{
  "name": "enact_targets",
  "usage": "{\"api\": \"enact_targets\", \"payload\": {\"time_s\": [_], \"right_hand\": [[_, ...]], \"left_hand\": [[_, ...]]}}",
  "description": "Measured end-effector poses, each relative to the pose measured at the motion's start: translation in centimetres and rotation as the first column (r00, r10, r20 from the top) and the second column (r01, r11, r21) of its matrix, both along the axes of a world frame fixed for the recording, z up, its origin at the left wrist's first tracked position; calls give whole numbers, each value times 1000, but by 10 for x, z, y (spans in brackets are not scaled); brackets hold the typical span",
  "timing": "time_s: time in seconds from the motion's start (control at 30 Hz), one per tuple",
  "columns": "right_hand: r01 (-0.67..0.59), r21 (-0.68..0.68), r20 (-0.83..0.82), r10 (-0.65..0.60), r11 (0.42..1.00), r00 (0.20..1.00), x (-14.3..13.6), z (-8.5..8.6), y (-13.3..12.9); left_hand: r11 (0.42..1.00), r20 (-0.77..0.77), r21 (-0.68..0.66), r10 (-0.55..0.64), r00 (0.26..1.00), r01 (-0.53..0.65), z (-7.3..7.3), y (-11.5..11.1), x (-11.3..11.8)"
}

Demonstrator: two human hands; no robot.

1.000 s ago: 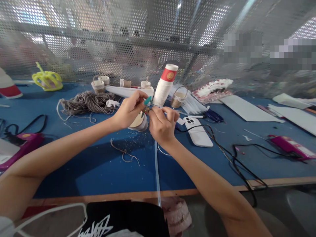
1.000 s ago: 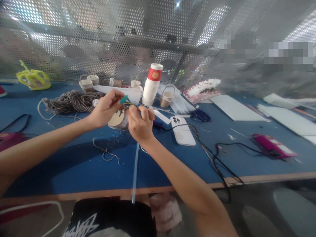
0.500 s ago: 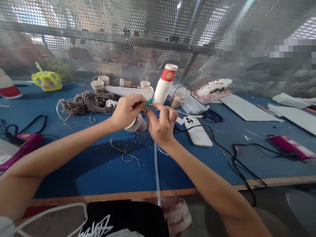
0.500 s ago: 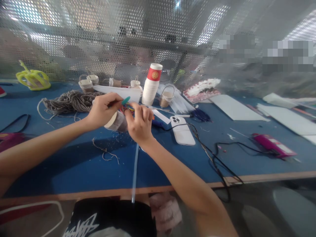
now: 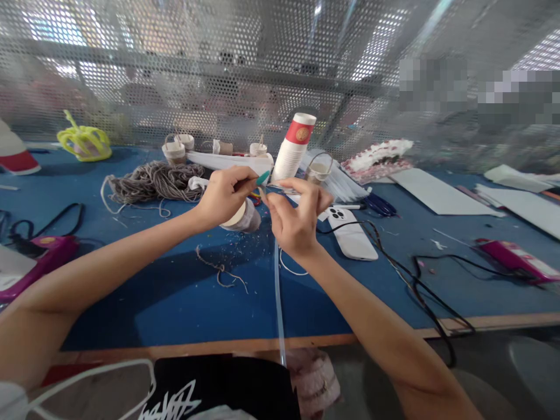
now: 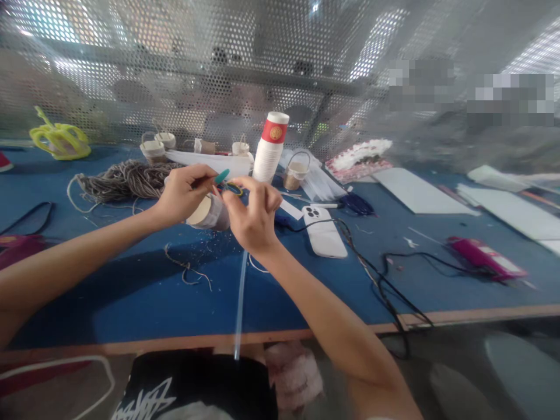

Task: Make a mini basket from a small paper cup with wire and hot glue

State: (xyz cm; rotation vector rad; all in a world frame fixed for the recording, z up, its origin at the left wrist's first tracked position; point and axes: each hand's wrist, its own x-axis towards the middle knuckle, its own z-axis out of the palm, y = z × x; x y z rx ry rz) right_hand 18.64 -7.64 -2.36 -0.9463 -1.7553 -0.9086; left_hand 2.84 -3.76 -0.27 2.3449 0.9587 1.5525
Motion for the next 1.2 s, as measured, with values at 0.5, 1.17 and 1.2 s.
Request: {"api": "enact_targets", "payload": {"time_s": [0.5,1.17,1.2], "right_hand": [[-86,-239,-260,21,967,965,17,10,19],[-456,-540,-414,248,708,876,11,-6,27],[-465,-546,-424,249,697,871,16,-4,30]], "left_hand": [[987,-97,-102,-133,986,123,6,-7,-1],[994,-50,10,-112,992,113,2,-5,-1],[995,-38,12,-100,994,100,2,-3,-2]]}}
